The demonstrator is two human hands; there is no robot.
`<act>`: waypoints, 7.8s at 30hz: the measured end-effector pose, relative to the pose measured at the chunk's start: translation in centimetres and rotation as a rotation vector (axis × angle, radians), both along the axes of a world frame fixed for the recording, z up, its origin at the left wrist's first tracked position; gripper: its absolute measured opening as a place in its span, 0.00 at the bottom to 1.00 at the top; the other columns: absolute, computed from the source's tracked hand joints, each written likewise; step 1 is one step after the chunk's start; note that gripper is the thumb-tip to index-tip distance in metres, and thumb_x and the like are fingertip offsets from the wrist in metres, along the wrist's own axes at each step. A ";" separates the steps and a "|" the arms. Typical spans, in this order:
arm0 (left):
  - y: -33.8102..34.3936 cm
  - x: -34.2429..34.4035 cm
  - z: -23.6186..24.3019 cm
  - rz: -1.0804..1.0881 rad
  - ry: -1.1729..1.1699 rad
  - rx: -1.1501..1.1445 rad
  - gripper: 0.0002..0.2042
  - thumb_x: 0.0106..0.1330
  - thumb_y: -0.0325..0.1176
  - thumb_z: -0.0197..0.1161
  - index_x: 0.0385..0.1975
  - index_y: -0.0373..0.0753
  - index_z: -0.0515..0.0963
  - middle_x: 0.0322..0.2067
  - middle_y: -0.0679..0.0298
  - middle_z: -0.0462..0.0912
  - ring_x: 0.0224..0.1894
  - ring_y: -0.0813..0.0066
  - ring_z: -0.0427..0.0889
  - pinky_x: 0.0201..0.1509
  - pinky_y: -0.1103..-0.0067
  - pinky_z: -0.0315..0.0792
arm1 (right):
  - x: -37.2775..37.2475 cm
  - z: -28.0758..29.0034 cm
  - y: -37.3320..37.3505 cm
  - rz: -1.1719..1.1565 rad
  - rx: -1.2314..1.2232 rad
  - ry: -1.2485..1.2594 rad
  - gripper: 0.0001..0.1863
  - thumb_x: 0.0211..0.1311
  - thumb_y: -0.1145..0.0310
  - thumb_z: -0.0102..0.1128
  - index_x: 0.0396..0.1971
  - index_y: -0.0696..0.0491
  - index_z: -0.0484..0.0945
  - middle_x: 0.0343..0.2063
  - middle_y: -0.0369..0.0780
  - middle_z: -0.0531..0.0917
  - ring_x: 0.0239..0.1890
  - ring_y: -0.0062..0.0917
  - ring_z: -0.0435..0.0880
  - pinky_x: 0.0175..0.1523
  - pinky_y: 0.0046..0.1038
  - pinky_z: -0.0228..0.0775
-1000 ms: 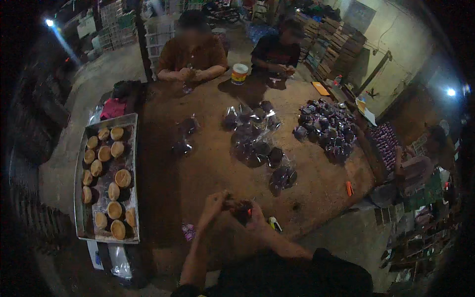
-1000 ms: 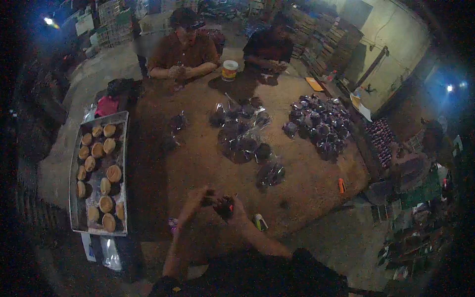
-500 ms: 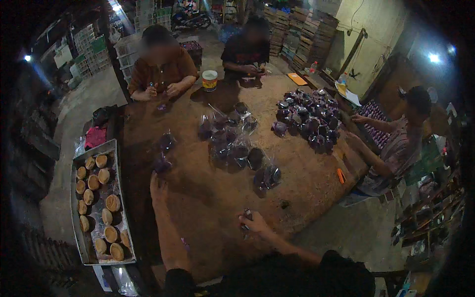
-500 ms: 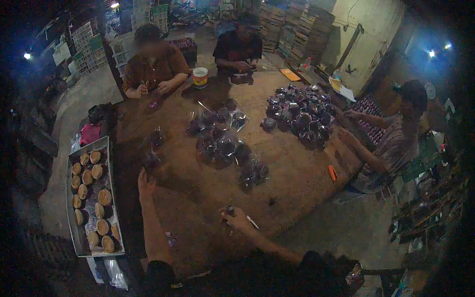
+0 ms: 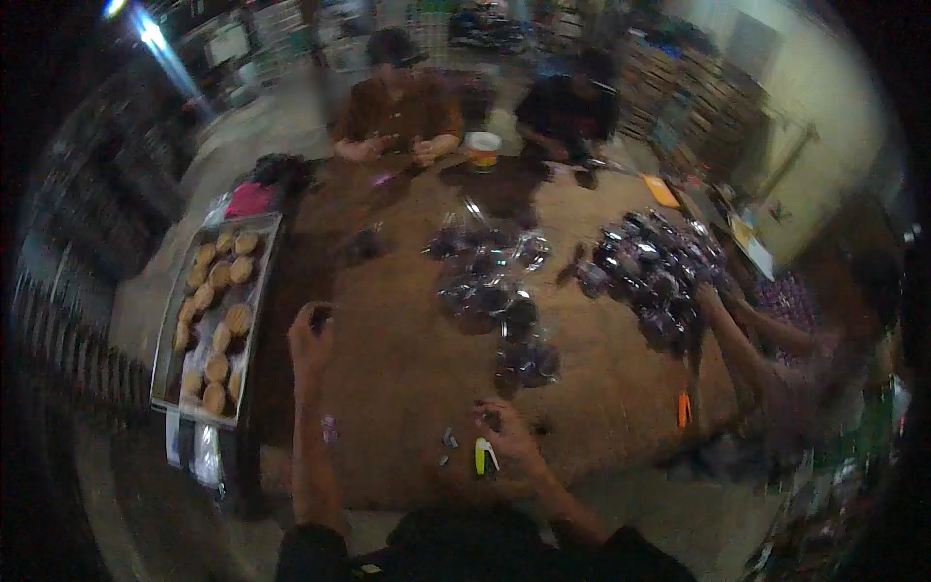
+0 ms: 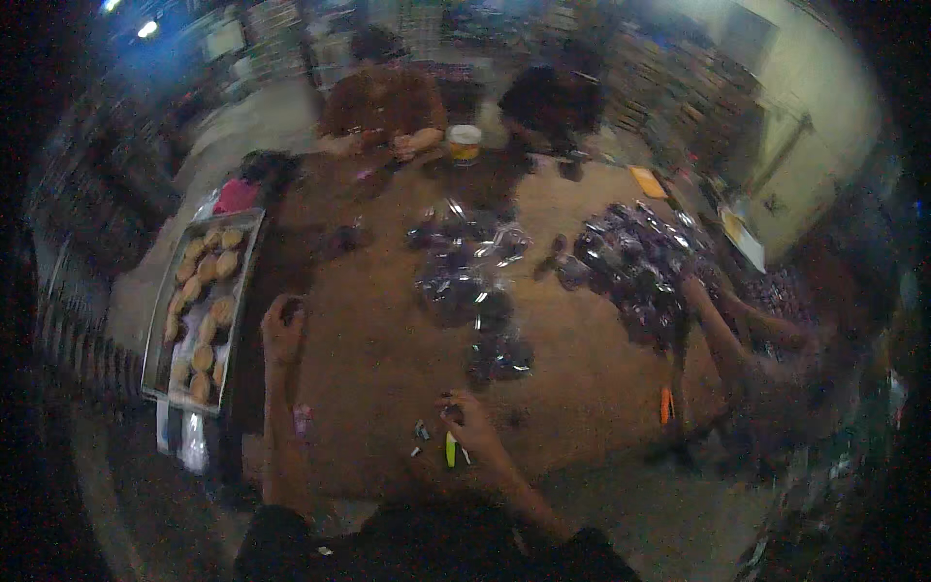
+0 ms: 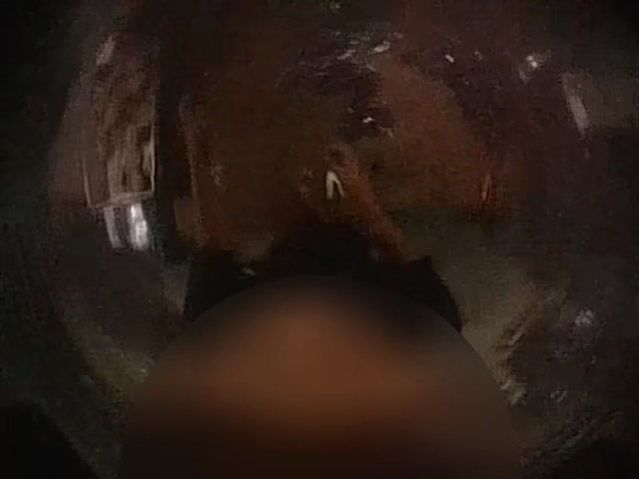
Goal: The person places round pastries into clear plastic bags and seals them with a handheld heat sealer. The person then places the sealed packages onto a pile on the table. Other people are also packaging pastries at the same table.
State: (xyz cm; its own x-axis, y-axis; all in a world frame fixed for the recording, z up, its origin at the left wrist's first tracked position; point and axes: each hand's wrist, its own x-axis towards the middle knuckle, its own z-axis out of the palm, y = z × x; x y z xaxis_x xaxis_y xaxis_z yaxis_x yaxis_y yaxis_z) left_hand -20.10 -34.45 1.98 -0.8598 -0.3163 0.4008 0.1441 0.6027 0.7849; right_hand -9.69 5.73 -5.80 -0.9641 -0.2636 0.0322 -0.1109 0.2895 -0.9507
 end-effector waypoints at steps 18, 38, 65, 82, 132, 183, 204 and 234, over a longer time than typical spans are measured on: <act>26.0 21.5 0.6 -0.211 -0.395 0.956 0.25 0.65 0.41 0.75 0.57 0.35 0.77 0.57 0.59 0.83 0.57 0.70 0.80 0.63 0.71 0.73 | 4.9 10.1 3.1 0.023 -0.444 -0.329 0.17 0.71 0.68 0.64 0.56 0.56 0.77 0.45 0.38 0.83 0.47 0.24 0.82 0.54 0.27 0.76; 26.8 22.0 4.1 -0.056 -0.404 1.009 0.09 0.71 0.31 0.68 0.40 0.30 0.86 0.39 0.61 0.89 0.41 0.76 0.87 0.47 0.76 0.81 | 5.4 10.8 2.5 -0.040 -0.224 -0.091 0.10 0.68 0.70 0.69 0.42 0.57 0.78 0.35 0.36 0.83 0.37 0.16 0.79 0.40 0.24 0.72; 25.6 21.4 3.8 -0.063 -0.307 0.401 0.03 0.67 0.23 0.67 0.37 0.31 0.83 0.35 0.61 0.87 0.37 0.78 0.83 0.41 0.78 0.77 | 5.1 7.8 0.9 0.156 -0.702 -0.411 0.18 0.67 0.73 0.66 0.55 0.57 0.77 0.45 0.34 0.83 0.45 0.19 0.82 0.53 0.27 0.77; 26.4 20.7 3.0 -0.140 -0.358 0.343 0.09 0.64 0.21 0.68 0.44 0.32 0.83 0.41 0.60 0.87 0.44 0.74 0.86 0.52 0.77 0.78 | 4.1 3.3 1.7 0.122 -0.534 -0.295 0.11 0.66 0.69 0.70 0.43 0.57 0.82 0.39 0.35 0.84 0.40 0.18 0.82 0.48 0.26 0.78; 3.9 31.0 -7.7 0.442 -0.264 0.523 0.07 0.66 0.29 0.69 0.40 0.35 0.82 0.34 0.68 0.83 0.36 0.80 0.79 0.43 0.77 0.73 | -1.1 -8.3 -31.9 0.327 0.460 0.229 0.16 0.60 0.57 0.73 0.41 0.52 0.83 0.39 0.43 0.84 0.44 0.42 0.85 0.46 0.42 0.77; 26.5 24.6 -0.9 0.007 -0.236 0.681 0.13 0.67 0.23 0.66 0.51 0.32 0.82 0.43 0.63 0.85 0.44 0.76 0.83 0.53 0.76 0.77 | 3.0 4.7 2.1 0.383 -0.629 -0.326 0.16 0.66 0.67 0.71 0.49 0.57 0.85 0.41 0.39 0.88 0.42 0.18 0.84 0.50 0.27 0.78; 29.7 21.3 -1.1 -0.040 -0.306 0.454 0.10 0.71 0.29 0.66 0.45 0.29 0.81 0.37 0.61 0.85 0.38 0.74 0.83 0.47 0.75 0.78 | 3.6 5.2 5.1 0.024 -0.198 0.145 0.10 0.65 0.66 0.67 0.40 0.56 0.81 0.36 0.46 0.81 0.42 0.41 0.83 0.50 0.37 0.76; 27.8 14.4 -4.2 -0.228 -0.500 0.784 0.16 0.74 0.33 0.64 0.58 0.37 0.77 0.52 0.61 0.83 0.51 0.73 0.83 0.54 0.72 0.80 | -3.6 -2.9 9.4 0.414 -0.051 -0.283 0.23 0.67 0.52 0.71 0.49 0.57 0.86 0.36 0.37 0.88 0.38 0.18 0.82 0.42 0.25 0.74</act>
